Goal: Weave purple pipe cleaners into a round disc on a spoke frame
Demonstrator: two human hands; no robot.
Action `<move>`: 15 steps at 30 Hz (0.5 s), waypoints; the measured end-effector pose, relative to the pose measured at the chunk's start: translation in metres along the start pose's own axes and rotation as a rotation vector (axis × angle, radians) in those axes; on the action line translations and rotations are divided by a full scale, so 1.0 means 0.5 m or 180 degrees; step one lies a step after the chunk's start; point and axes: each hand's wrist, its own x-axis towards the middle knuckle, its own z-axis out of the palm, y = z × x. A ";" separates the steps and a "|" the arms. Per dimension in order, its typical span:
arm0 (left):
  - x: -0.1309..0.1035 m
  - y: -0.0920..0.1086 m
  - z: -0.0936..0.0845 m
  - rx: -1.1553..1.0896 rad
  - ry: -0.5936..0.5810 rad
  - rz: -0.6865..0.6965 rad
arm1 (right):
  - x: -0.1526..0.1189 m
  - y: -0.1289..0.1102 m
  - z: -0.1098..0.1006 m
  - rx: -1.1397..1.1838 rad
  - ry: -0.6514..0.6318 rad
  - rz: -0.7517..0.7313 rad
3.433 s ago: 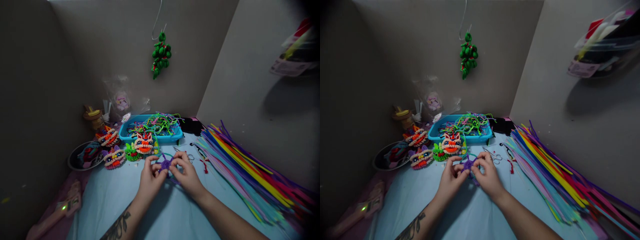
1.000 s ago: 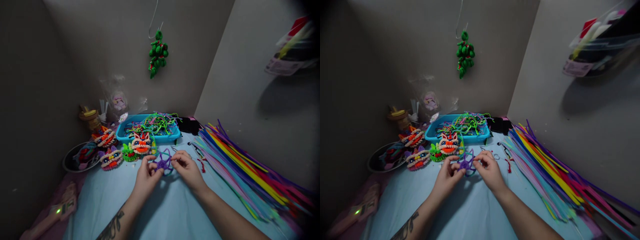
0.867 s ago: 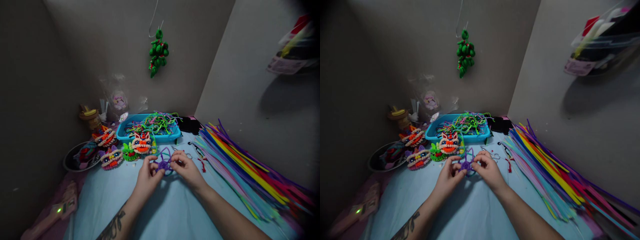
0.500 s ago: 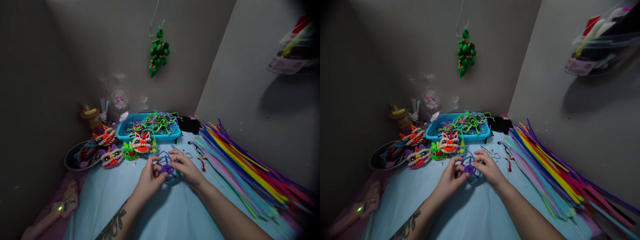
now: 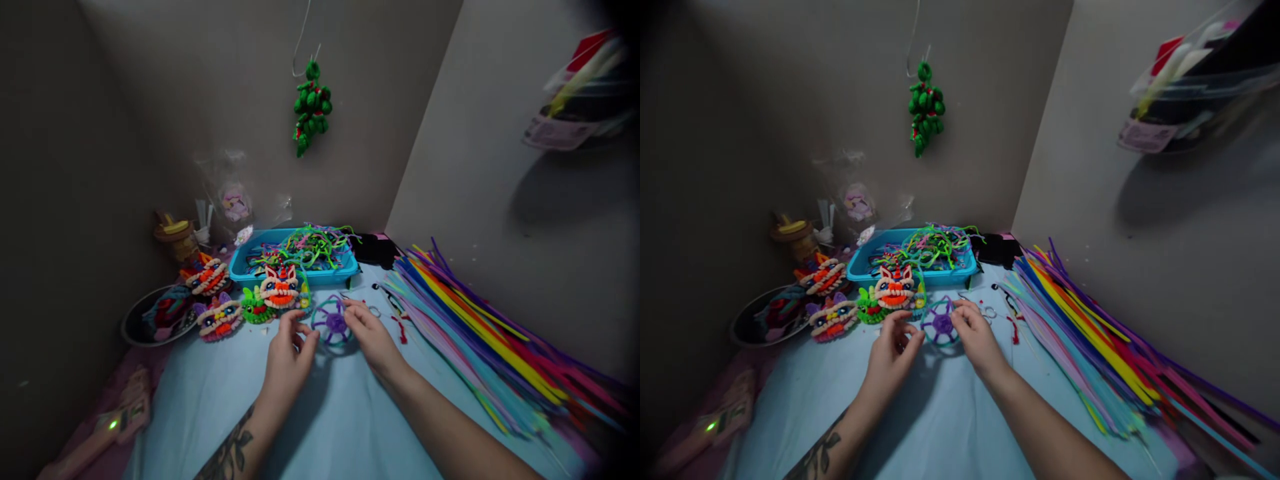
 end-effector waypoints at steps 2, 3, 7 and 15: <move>-0.001 0.004 0.001 -0.0065 -0.0085 -0.0072 | -0.002 0.002 0.001 0.0038 0.0152 -0.0022; -0.002 0.005 0.002 -0.0154 -0.0124 -0.0130 | -0.003 0.002 0.002 0.0038 0.0164 -0.0048; -0.003 0.007 0.015 -0.0947 -0.0195 -0.0514 | -0.013 -0.002 0.013 -0.0004 -0.0028 -0.0116; 0.004 0.000 0.015 -0.1794 -0.0108 -0.0889 | -0.025 -0.027 0.023 0.0836 -0.0358 0.0257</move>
